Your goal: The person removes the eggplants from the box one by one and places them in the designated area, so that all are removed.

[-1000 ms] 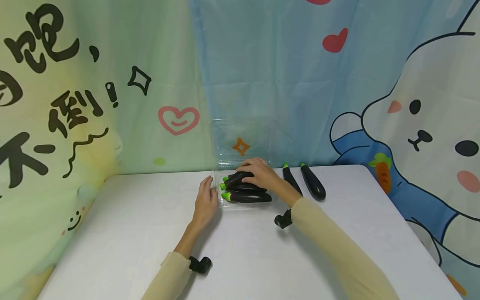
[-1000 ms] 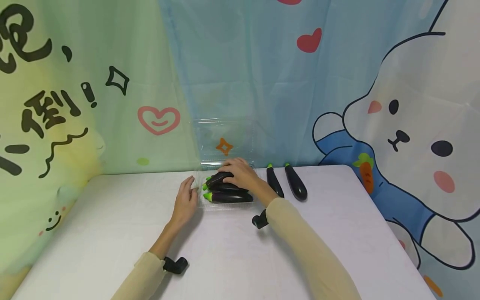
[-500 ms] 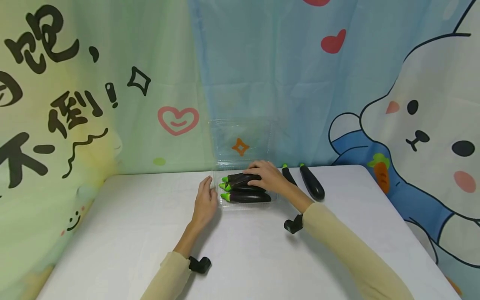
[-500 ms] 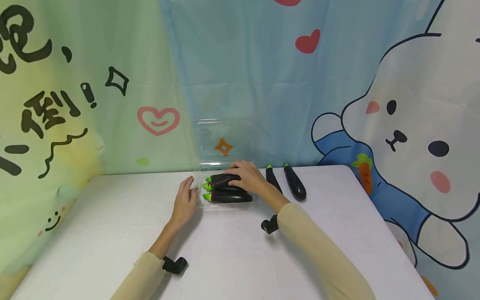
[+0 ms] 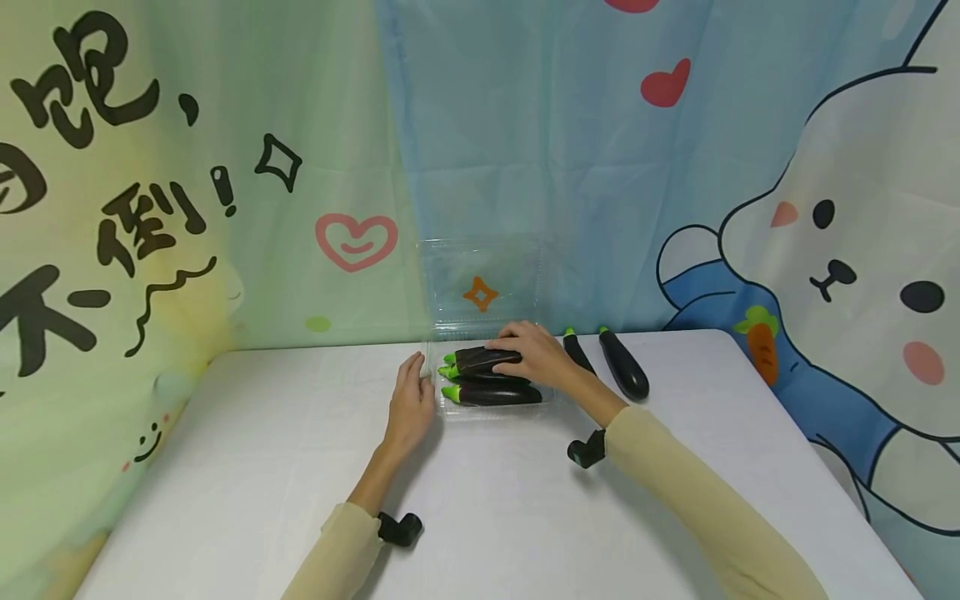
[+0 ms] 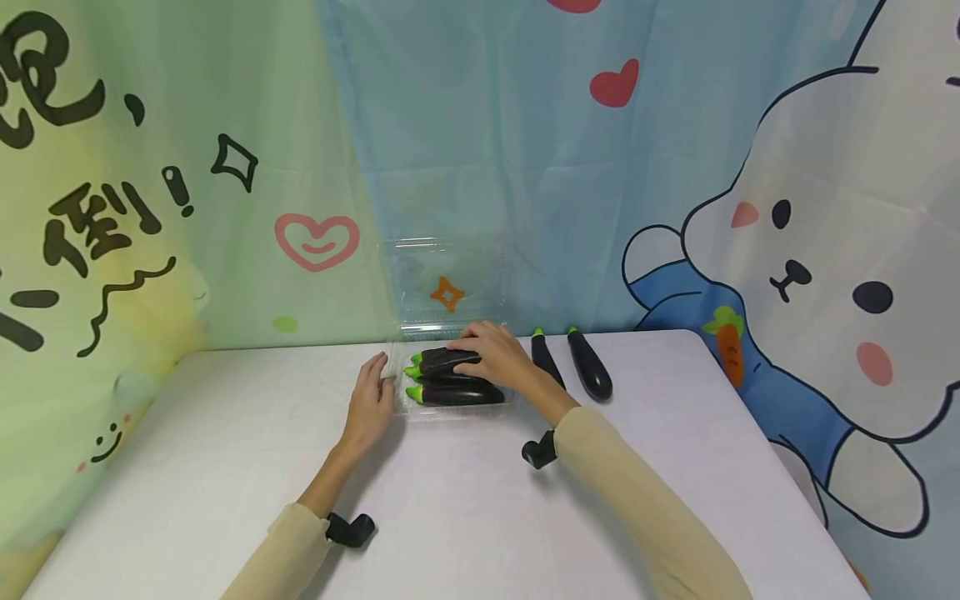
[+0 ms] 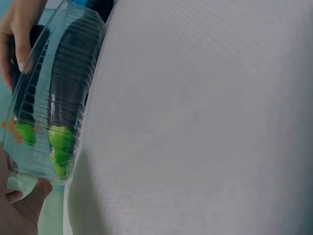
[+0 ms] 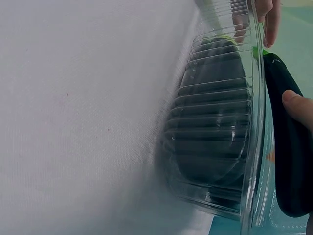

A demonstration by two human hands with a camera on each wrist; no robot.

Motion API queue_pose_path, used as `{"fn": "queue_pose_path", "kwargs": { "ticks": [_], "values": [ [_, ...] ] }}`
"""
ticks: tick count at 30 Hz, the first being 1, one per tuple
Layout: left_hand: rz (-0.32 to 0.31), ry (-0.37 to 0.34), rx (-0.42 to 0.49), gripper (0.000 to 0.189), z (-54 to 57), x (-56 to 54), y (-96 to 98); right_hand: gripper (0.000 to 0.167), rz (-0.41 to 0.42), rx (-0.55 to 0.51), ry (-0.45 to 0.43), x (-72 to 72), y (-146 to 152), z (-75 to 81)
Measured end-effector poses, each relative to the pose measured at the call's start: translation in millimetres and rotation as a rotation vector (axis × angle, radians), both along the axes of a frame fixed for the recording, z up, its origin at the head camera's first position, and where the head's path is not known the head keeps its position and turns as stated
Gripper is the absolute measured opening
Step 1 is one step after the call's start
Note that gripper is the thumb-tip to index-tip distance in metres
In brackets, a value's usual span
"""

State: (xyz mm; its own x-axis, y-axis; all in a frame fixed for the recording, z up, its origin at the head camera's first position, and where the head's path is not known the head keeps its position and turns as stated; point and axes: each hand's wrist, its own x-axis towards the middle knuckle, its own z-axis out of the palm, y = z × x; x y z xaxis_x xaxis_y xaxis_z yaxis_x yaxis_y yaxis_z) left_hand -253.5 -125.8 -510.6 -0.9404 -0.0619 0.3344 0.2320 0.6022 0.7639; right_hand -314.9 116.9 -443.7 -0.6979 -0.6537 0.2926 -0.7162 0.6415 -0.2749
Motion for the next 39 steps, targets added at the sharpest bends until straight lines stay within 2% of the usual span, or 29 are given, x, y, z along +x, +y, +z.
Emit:
{"fn": "queue_pose_path", "kwargs": {
  "ticks": [5,12,20,28,34,39],
  "values": [
    [-0.002,-0.003,0.003,0.047,1.0,-0.4,0.0,0.040,-0.018,0.002,0.015,2.2,2,0.3],
    [-0.002,-0.029,0.008,0.047,1.9,-0.3,1.1,0.040,-0.072,-0.011,-0.011,4.4,5,-0.8],
    [-0.006,-0.025,0.007,0.048,-0.1,-0.3,0.7,0.038,-0.123,-0.022,0.046,7.3,9,-1.1],
    [0.002,-0.027,0.001,0.047,1.0,-0.2,1.5,0.037,-0.151,-0.055,0.042,5.3,15,-4.0],
    [0.001,-0.024,0.004,0.047,0.2,0.1,1.5,0.047,-0.169,-0.059,-0.017,4.3,18,-5.4],
    [0.001,-0.027,0.000,0.047,0.7,-0.3,1.4,0.050,-0.168,-0.047,0.010,2.5,22,-7.1]
  ]
}}
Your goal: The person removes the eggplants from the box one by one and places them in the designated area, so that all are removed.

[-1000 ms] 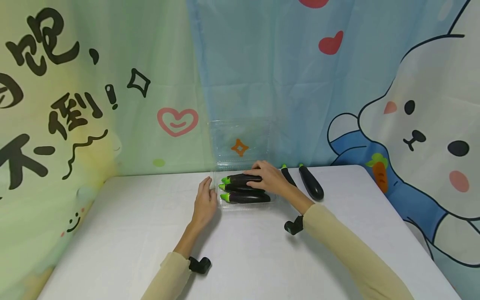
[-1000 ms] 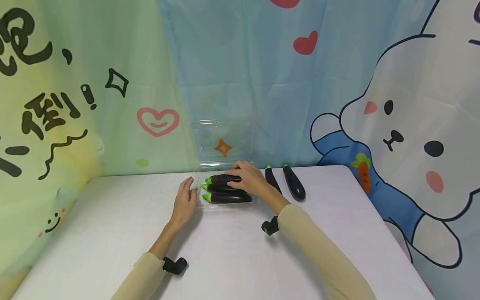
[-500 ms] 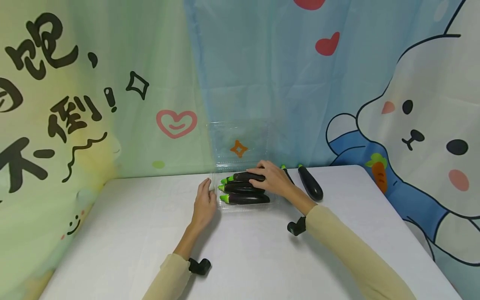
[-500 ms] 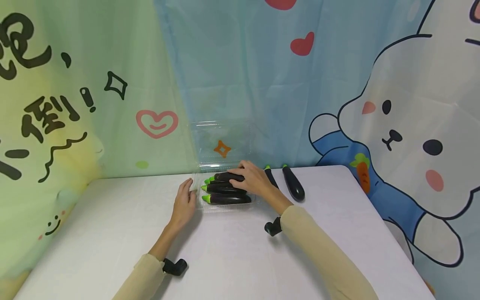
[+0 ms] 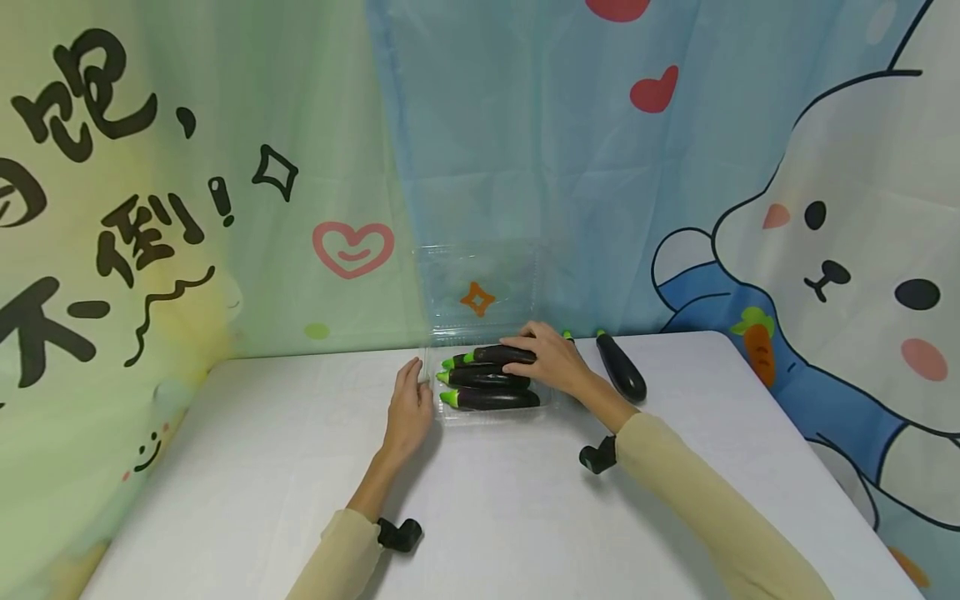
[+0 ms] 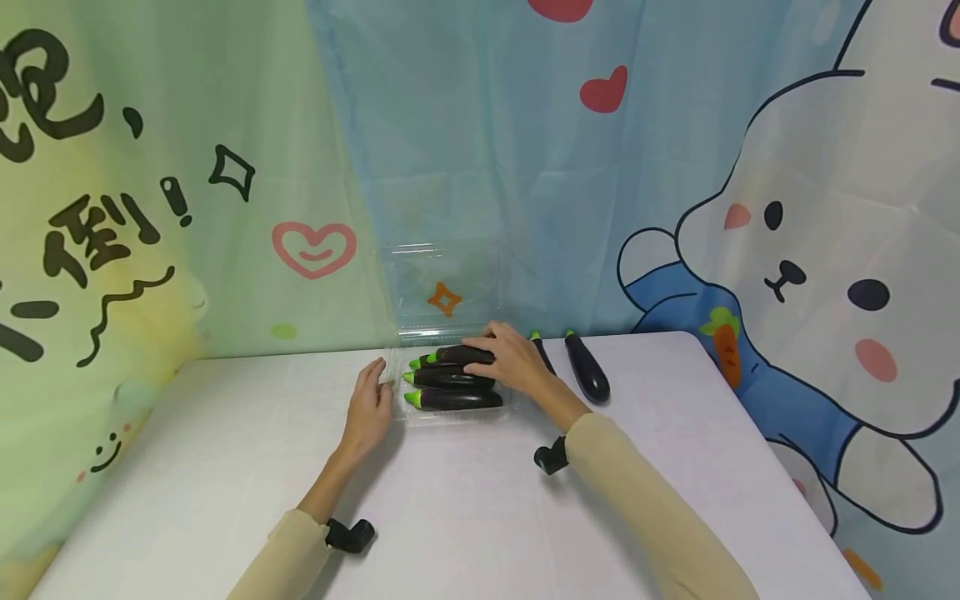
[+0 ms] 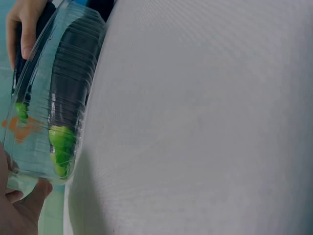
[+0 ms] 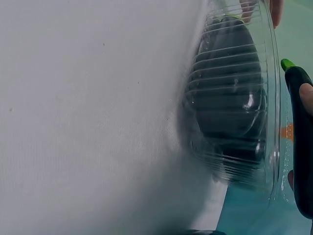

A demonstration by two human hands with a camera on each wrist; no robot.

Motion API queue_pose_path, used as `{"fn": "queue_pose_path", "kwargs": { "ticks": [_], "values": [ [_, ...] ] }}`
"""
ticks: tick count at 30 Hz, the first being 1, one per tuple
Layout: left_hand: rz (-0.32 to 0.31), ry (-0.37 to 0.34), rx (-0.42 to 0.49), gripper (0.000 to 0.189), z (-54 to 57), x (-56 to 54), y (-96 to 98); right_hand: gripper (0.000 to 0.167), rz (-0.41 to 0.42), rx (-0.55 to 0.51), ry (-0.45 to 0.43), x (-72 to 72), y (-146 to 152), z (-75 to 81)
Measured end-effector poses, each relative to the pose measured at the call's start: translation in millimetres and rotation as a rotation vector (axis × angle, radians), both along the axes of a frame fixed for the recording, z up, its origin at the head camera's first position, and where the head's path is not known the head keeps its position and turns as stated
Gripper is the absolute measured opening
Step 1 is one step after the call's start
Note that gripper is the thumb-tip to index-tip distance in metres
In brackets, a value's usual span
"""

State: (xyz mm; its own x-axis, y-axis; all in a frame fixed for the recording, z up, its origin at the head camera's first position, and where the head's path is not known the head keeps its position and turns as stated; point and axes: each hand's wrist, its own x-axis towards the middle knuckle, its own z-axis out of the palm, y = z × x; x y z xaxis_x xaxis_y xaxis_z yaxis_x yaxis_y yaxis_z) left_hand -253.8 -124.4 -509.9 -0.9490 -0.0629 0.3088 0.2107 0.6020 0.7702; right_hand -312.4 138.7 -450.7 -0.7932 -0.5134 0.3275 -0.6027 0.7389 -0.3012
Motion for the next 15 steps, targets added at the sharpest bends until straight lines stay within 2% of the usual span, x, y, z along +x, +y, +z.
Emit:
{"fn": "queue_pose_path", "kwargs": {
  "ticks": [9,15],
  "values": [
    [0.004,0.007,-0.002,0.047,0.8,0.8,0.7,0.043,-0.052,0.013,0.096,-1.0,8,-3.1],
    [0.001,0.018,-0.010,0.047,2.1,1.9,1.2,0.041,-0.043,-0.026,0.229,-3.6,15,-5.7]
  ]
}}
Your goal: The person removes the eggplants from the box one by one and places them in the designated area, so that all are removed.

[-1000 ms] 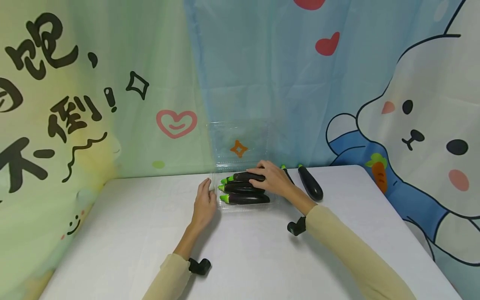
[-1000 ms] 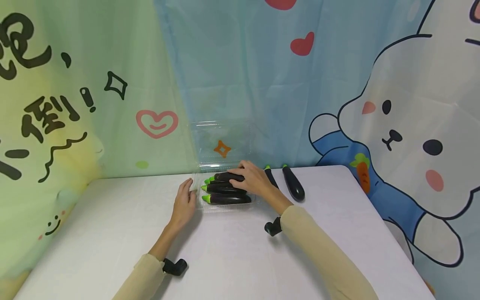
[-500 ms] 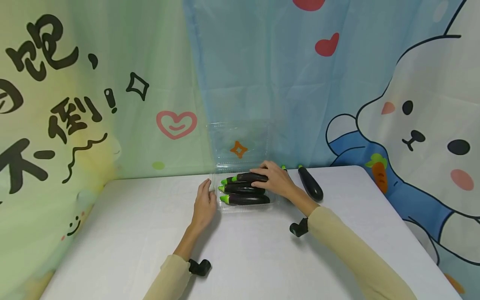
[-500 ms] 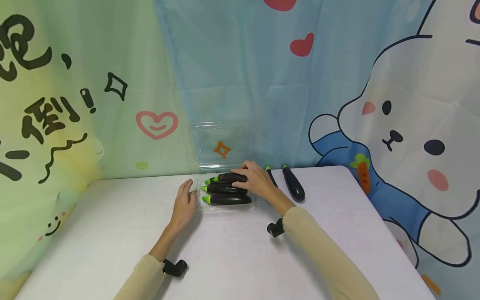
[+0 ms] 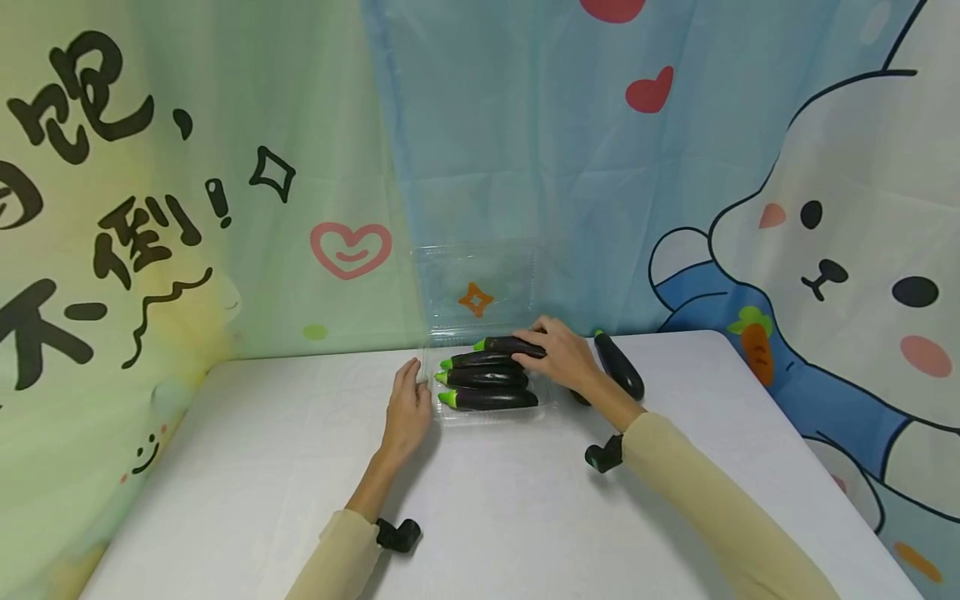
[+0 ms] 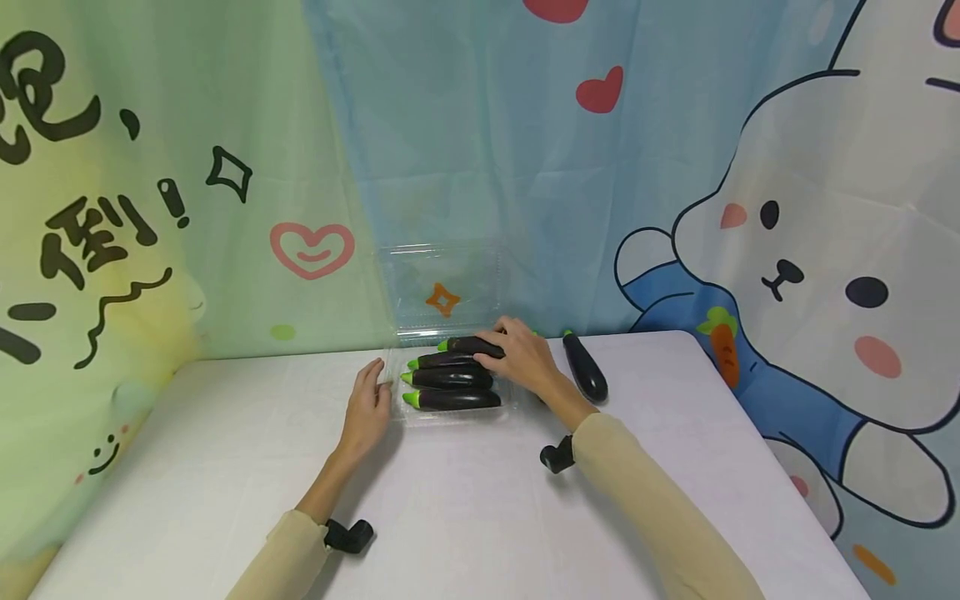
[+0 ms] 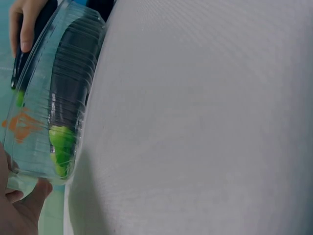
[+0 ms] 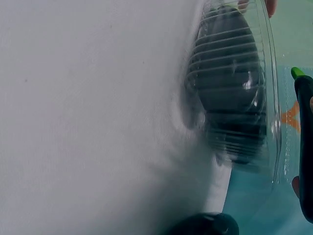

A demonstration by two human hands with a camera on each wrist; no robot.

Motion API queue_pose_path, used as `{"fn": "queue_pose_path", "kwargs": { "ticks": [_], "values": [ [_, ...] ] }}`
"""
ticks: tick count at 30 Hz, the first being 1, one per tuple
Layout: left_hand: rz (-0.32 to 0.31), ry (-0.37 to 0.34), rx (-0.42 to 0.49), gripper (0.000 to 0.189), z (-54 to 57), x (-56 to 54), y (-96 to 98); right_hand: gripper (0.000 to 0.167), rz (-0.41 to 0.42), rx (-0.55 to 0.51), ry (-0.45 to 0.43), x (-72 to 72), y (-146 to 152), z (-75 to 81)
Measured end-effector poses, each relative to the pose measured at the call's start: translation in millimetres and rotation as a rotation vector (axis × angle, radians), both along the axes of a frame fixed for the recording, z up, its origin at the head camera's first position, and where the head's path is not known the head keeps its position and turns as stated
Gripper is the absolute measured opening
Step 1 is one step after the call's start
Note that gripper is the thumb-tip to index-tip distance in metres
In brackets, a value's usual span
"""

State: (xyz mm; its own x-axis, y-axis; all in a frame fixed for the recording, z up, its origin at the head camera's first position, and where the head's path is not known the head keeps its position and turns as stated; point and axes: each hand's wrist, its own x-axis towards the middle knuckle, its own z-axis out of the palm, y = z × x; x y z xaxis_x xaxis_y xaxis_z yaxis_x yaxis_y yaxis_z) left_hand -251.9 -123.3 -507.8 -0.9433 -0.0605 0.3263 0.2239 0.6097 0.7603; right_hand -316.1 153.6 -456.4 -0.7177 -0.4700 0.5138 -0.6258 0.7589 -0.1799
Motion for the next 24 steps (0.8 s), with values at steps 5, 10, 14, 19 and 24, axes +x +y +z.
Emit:
{"fn": "queue_pose_path", "kwargs": {
  "ticks": [5,10,14,19,24],
  "values": [
    [0.006,-0.008,-0.004,0.047,0.0,-0.3,0.0,0.039,-0.015,-0.012,0.067,-0.9,8,-3.9],
    [0.005,-0.014,-0.001,0.047,0.0,-0.3,0.5,0.038,-0.035,-0.032,0.101,1.8,16,-5.4],
    [0.001,-0.015,0.005,0.047,0.4,-0.2,1.2,0.040,-0.026,-0.044,0.126,2.4,22,-6.1],
    [-0.007,-0.025,0.009,0.047,0.9,-0.6,1.4,0.044,-0.037,-0.044,0.150,1.8,31,-4.9],
    [-0.002,-0.021,0.007,0.047,0.7,-1.0,0.5,0.054,-0.102,-0.053,0.060,3.3,42,0.6]
  ]
}}
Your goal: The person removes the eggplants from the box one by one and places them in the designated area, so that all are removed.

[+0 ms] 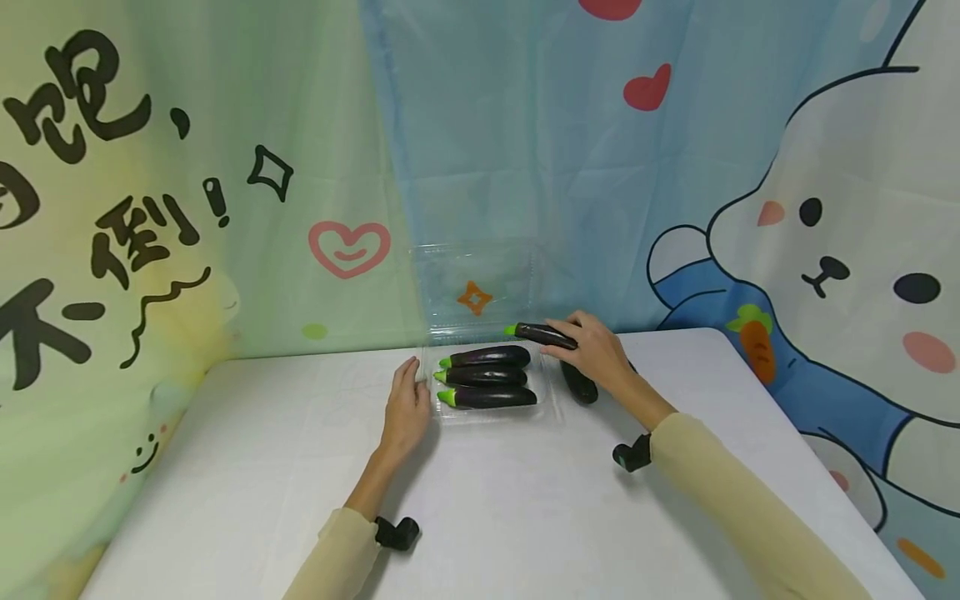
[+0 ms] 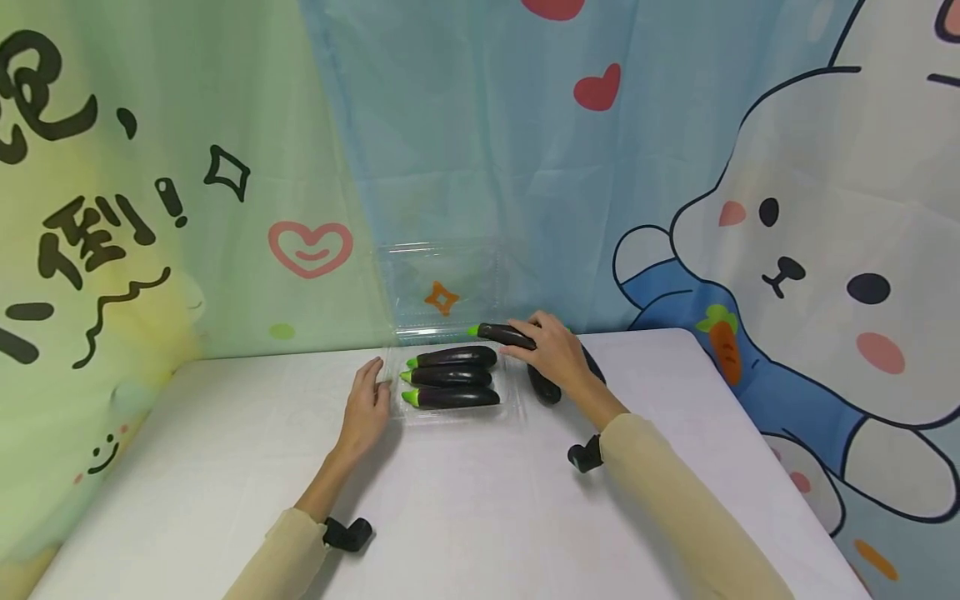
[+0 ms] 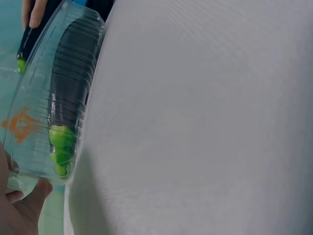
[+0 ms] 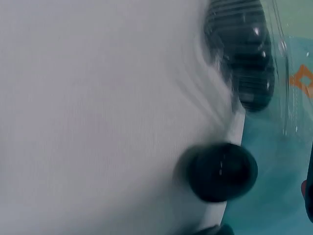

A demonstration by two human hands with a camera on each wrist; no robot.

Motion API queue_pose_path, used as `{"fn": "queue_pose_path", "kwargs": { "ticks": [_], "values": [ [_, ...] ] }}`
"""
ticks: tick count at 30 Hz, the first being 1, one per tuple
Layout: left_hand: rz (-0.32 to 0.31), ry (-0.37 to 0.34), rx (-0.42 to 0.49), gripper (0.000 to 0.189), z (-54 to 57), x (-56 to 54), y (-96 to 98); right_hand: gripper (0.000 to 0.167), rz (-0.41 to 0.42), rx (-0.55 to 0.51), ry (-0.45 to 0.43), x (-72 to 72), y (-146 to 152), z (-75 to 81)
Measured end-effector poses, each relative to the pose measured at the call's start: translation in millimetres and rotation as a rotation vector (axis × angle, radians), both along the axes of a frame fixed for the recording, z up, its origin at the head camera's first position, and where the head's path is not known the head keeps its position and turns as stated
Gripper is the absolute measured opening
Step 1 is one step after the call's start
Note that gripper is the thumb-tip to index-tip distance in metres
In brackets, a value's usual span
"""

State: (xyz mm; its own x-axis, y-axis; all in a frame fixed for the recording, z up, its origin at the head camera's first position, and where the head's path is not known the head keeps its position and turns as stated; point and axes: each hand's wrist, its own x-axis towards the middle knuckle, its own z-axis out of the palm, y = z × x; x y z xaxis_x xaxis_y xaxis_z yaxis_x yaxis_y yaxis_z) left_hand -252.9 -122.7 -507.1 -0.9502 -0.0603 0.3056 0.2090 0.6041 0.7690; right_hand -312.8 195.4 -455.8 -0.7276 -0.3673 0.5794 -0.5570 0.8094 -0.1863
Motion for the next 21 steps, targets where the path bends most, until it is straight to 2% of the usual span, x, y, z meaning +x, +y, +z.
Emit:
{"fn": "queue_pose_path", "kwargs": {
  "ticks": [3,5,15,21],
  "values": [
    [0.004,0.000,-0.002,0.046,-0.9,0.1,-0.9,0.057,-0.042,0.000,-0.069,0.7,8,2.1],
    [0.001,-0.005,0.000,0.047,-2.2,0.0,-1.2,0.057,-0.061,0.000,-0.083,0.8,13,1.0],
    [-0.005,0.002,0.006,0.046,-4.0,0.2,-1.4,0.050,-0.119,-0.026,0.044,2.1,40,-6.8],
    [-0.003,0.013,0.000,0.046,-2.8,-0.2,-1.0,0.049,-0.183,-0.045,0.026,3.5,53,-6.0]
  ]
}}
